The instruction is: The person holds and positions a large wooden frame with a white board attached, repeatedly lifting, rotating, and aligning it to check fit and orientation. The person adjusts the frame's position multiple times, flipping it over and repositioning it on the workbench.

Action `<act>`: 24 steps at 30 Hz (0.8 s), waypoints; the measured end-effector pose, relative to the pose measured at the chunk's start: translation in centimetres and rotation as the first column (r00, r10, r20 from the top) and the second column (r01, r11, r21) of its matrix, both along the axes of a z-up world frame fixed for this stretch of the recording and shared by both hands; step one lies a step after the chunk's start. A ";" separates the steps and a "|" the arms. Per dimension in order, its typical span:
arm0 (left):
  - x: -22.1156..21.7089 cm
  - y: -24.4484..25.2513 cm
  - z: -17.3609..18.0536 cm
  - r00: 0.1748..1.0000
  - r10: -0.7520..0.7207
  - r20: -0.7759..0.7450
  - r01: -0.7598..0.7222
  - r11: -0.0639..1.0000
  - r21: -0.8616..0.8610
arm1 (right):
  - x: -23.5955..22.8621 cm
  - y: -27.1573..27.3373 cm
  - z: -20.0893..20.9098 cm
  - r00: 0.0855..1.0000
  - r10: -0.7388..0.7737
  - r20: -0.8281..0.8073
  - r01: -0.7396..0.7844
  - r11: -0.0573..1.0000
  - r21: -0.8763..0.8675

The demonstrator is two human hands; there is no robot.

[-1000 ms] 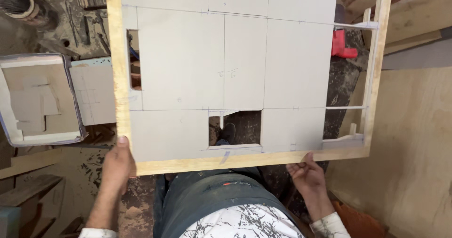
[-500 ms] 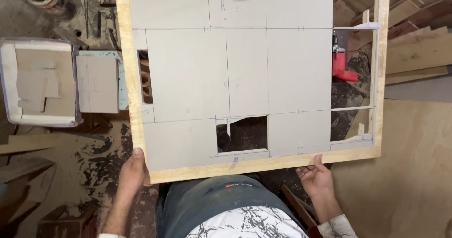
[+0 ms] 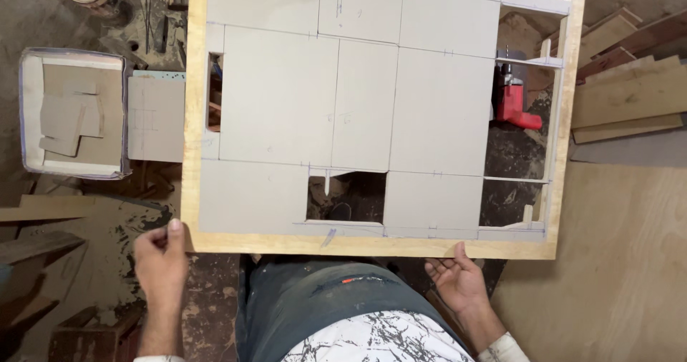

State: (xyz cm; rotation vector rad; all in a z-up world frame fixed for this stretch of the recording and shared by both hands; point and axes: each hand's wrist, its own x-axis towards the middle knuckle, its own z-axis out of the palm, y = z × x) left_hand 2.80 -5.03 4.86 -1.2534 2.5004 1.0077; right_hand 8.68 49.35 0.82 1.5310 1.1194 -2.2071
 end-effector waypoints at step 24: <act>5.5 8.1 -2.4 0.979 -0.156 0.128 -0.118 0.072 0.990 | 6.6 -28.6 2.1 0.925 0.342 -0.163 -0.371 0.731 -0.572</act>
